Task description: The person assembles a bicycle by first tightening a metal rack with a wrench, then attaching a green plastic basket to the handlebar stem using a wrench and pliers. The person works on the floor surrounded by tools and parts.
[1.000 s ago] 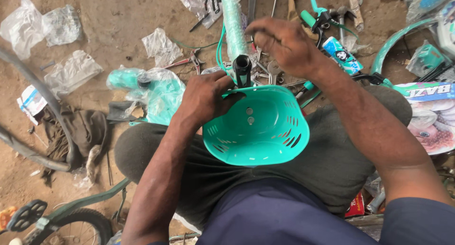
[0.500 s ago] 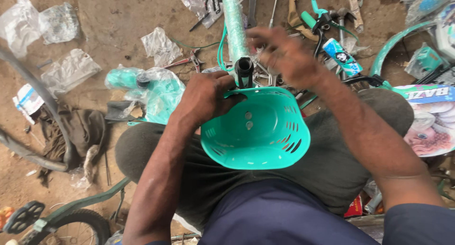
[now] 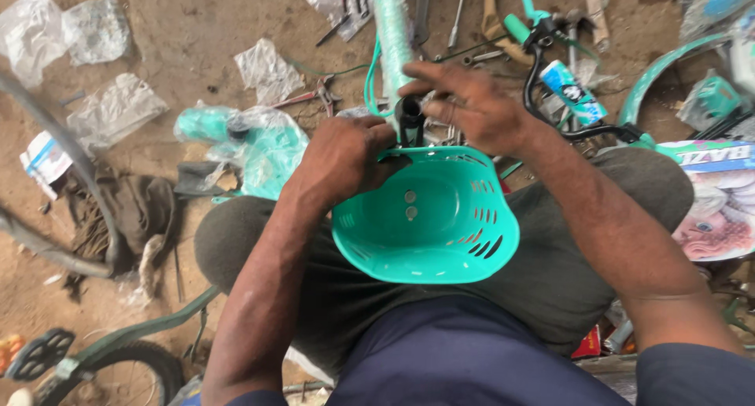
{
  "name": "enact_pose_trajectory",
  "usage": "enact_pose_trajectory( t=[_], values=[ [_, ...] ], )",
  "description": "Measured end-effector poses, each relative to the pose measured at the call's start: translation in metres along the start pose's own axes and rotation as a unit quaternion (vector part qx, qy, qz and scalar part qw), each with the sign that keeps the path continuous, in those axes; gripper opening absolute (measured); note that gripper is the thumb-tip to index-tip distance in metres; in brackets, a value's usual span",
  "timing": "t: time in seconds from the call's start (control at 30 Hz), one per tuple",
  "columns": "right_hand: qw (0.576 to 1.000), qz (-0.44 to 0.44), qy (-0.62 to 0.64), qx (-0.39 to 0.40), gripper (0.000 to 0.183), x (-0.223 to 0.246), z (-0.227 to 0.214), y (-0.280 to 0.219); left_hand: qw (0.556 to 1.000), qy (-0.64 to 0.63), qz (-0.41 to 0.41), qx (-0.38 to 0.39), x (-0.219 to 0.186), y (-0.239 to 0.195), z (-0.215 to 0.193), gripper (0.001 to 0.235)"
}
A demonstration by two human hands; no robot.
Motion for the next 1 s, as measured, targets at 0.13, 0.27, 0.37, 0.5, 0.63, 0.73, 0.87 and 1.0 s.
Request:
enact_pose_trajectory(
  t=[0.13, 0.27, 0.37, 0.5, 0.63, 0.73, 0.87, 1.0],
  values=[
    [0.978, 0.187, 0.069, -0.060, 0.040, -0.020, -0.006, -0.002, 1.000, 0.001, -0.003, 0.001, 0.002, 0.000, -0.001, 0.025],
    [0.982, 0.162, 0.071, -0.067, 0.039, -0.022, 0.003, -0.005, 1.000, 0.004, 0.003, 0.000, 0.003, -0.002, -0.003, 0.026],
    [0.994, 0.072, 0.061, -0.047, 0.040, -0.016, 0.002, -0.005, 1.000, 0.001, -0.006, 0.006, 0.002, 0.001, -0.001, 0.026],
    [0.937, 0.318, 0.108, -0.095, 0.041, -0.035, 0.003, -0.014, 1.000, -0.002, -0.007, 0.006, 0.002, 0.000, -0.002, 0.027],
    [0.989, 0.132, 0.055, -0.026, 0.045, -0.021, 0.004, -0.008, 1.000, -0.016, -0.007, 0.006, 0.000, 0.001, -0.001, 0.026],
    [0.985, 0.136, 0.091, -0.059, 0.040, -0.020, 0.007, -0.005, 1.000, -0.004, -0.013, 0.001, 0.001, 0.001, -0.002, 0.028],
    [1.000, 0.018, -0.022, -0.009, 0.052, -0.012, 0.009, 0.007, 1.000, -0.008, -0.002, -0.004, 0.003, 0.002, 0.000, 0.027],
    [0.996, 0.004, -0.084, -0.031, 0.050, -0.011, 0.013, 0.014, 1.000, -0.013, 0.011, -0.002, 0.004, 0.000, 0.001, 0.027]
  ],
)
Point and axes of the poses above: each hand's wrist, its own y-axis towards the middle knuckle, its own z-axis out of the palm, x = y × z, the point moved 4 cm from there along y, towards the middle knuckle, and after that the axes turned 8 degrees about -x, right-handed, at the moved point
